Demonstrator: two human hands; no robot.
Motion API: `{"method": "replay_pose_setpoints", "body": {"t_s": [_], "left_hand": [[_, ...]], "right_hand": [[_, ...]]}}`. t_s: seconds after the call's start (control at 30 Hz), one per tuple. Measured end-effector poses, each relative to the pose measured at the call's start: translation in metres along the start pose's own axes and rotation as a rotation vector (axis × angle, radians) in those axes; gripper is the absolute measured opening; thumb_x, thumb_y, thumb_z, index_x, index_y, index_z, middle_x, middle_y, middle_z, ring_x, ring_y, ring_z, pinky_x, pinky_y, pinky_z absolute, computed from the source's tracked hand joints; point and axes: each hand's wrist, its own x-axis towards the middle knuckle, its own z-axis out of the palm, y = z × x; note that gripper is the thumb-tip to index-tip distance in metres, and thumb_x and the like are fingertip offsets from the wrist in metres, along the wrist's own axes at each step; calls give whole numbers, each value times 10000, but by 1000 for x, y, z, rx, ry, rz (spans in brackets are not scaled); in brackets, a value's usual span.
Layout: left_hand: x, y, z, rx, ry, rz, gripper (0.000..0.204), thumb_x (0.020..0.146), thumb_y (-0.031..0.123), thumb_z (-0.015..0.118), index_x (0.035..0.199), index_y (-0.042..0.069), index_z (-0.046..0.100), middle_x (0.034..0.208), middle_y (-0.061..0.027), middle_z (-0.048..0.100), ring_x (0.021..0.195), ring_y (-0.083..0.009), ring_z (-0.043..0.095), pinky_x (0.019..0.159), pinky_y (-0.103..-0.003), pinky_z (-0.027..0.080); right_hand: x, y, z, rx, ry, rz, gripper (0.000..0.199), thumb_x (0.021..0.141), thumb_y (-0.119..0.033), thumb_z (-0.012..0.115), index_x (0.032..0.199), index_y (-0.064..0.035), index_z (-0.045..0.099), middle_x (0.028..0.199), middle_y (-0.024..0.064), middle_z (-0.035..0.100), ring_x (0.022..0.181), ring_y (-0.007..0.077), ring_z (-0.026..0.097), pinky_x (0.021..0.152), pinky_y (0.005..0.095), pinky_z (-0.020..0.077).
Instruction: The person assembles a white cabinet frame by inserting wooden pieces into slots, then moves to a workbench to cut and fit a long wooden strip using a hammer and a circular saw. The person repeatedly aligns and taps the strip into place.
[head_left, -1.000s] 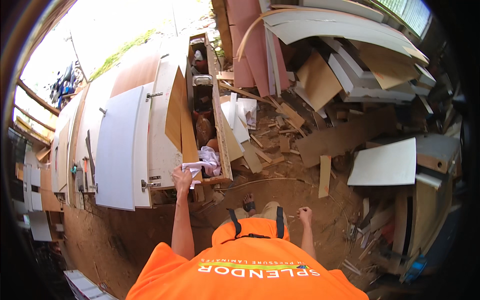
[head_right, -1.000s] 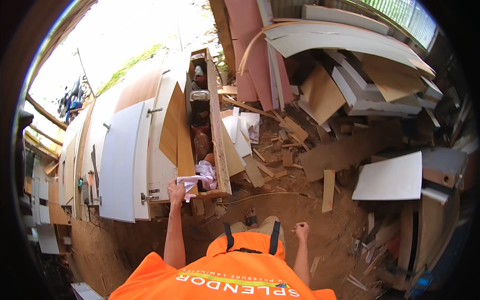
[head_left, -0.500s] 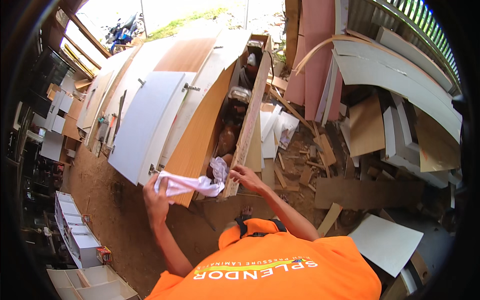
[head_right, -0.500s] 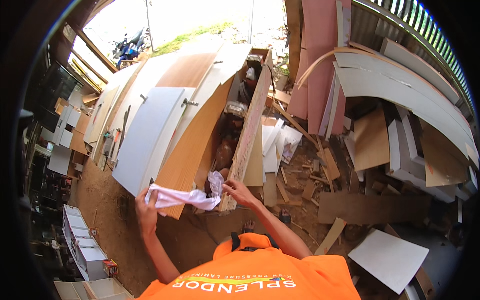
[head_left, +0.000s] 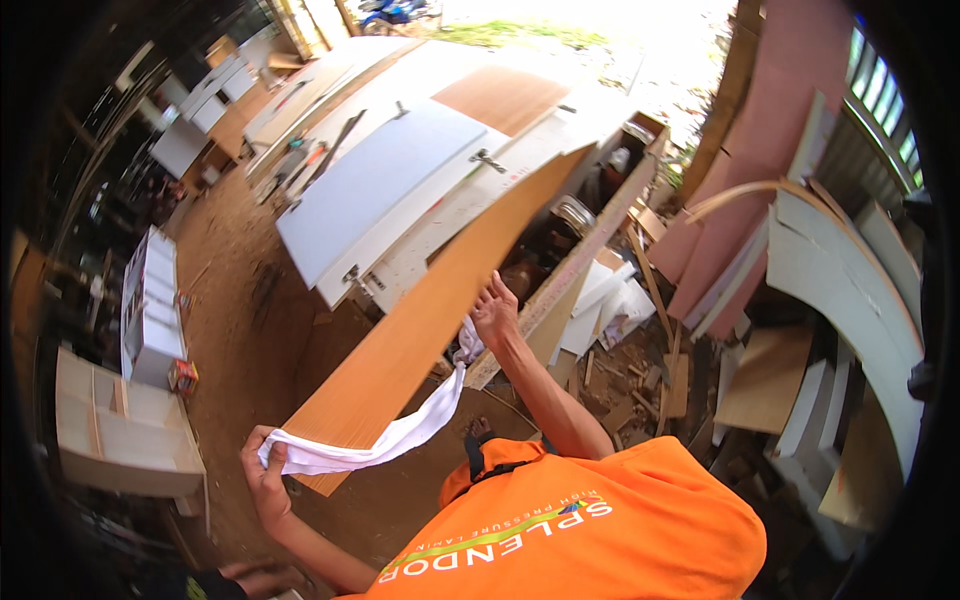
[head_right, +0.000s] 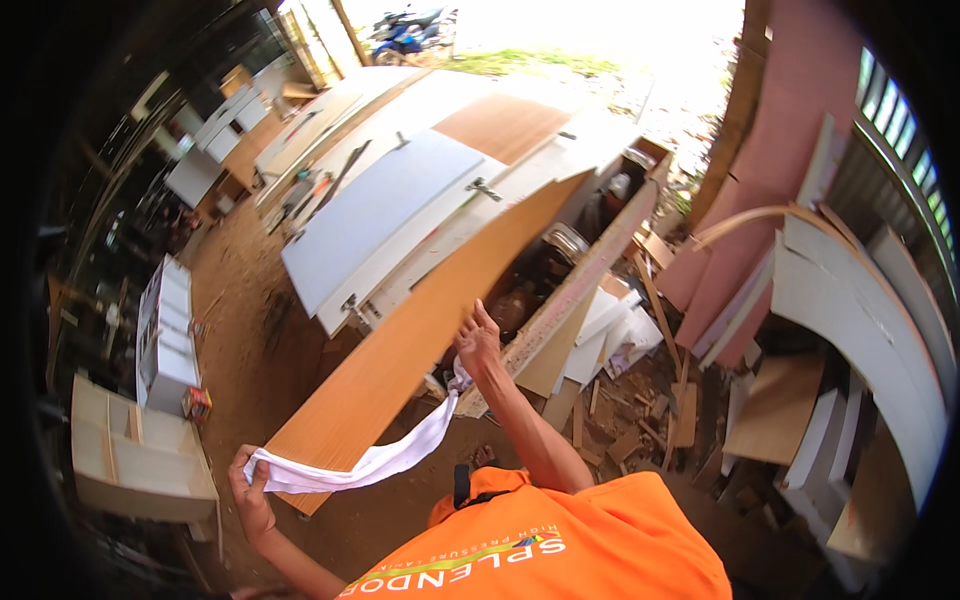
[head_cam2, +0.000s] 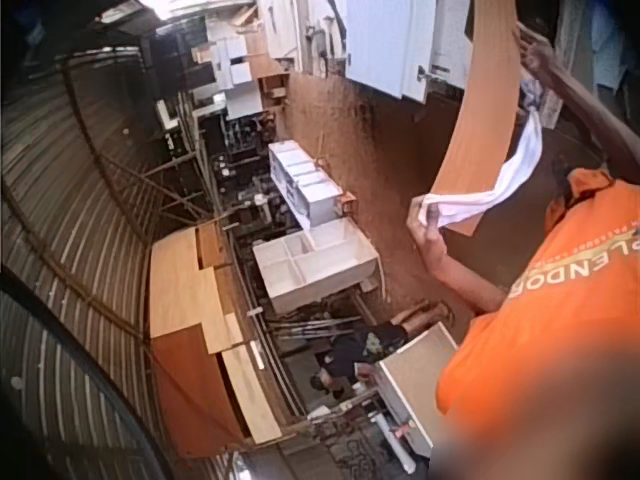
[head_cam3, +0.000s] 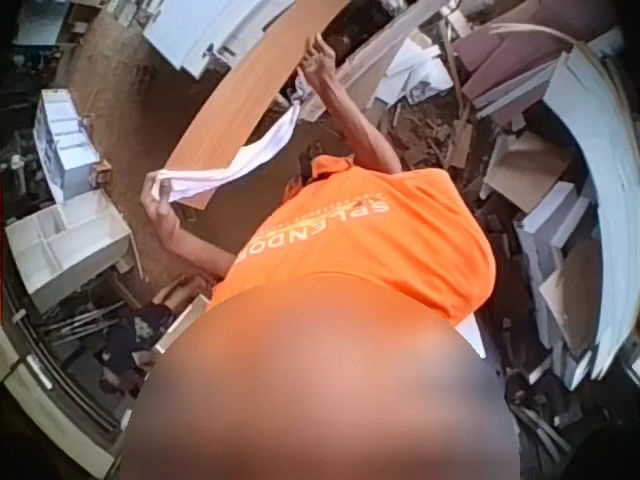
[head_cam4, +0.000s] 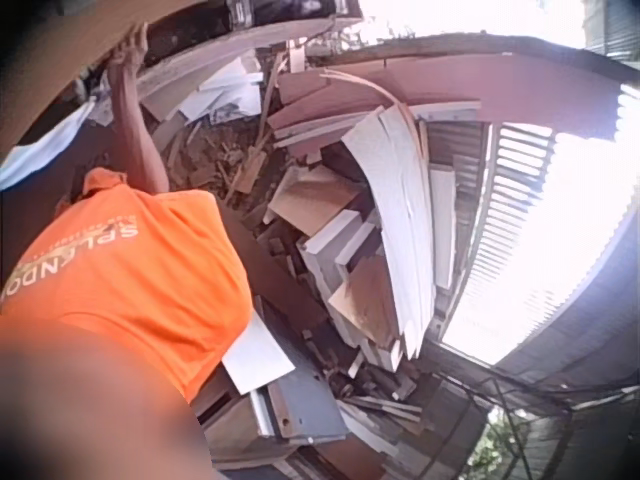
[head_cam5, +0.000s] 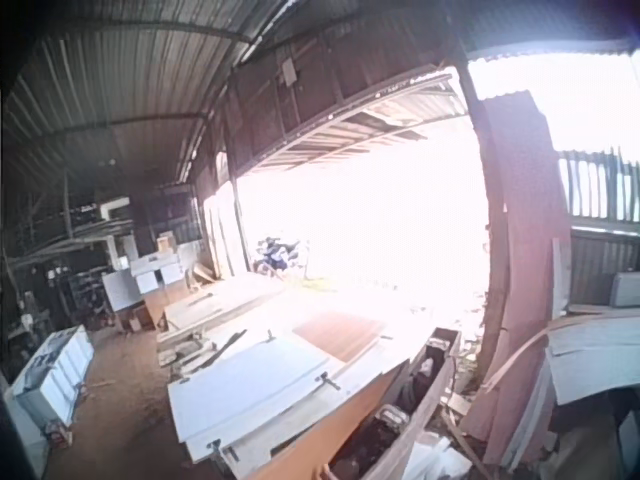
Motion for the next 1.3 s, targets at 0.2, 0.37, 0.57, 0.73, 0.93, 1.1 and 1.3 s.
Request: {"method": "replay_pose_setpoints", "body": {"t_s": [0.2,0.37,0.57,0.73,0.93,1.1,1.3], "left_hand": [[-25,-75,-27,-110,204,-79,177,995,209,667,943,75,563,848,45,490,829,-68,437,778,-230,363],[1,-154,-18,-124,196,-260,145,993,194,677,989,68,608,911,27,573,880,-76,504,796,-256,426],[38,-221,63,79,76,-193,94,849,-52,689,927,0,684,865,-46,687,863,-135,629,807,-311,504],[81,-266,158,276,187,-106,111,762,6,670,864,35,705,814,-174,726,745,-312,722,670,-413,552],[108,-301,282,1,344,-463,122,822,130,684,885,42,628,881,-169,704,805,-334,687,707,-444,543],[112,-306,356,-10,353,-374,370,879,237,613,1146,33,459,987,-249,630,910,-468,630,813,-538,519],[60,-314,363,45,-104,-260,438,805,96,652,1222,39,529,1093,-239,591,1019,-427,618,892,-501,509]], "right_hand": [[-35,12,37,-77,-17,-129,413,976,-224,698,1323,-76,528,1281,69,640,1193,240,630,1027,423,529],[-37,-16,93,-392,-192,-496,333,954,-131,722,1247,-50,587,1202,65,666,1070,173,653,930,340,525],[-51,-86,127,-597,-84,-811,403,956,-197,735,1289,-9,608,1155,49,631,1046,158,593,964,323,473],[-113,-195,126,-951,-29,-1185,602,980,-438,560,1393,0,539,1317,154,568,1173,272,570,1019,395,470],[-217,-258,136,-1391,257,-1551,769,997,-597,494,1461,16,496,1433,238,535,1261,369,572,1042,468,490],[-248,-241,123,-1136,275,-1489,530,901,-276,767,1293,35,591,1230,231,629,1095,349,629,921,465,569],[-249,-261,79,-1204,206,-1549,497,856,-240,808,1208,65,632,1163,229,647,1041,355,644,864,439,584]]}}
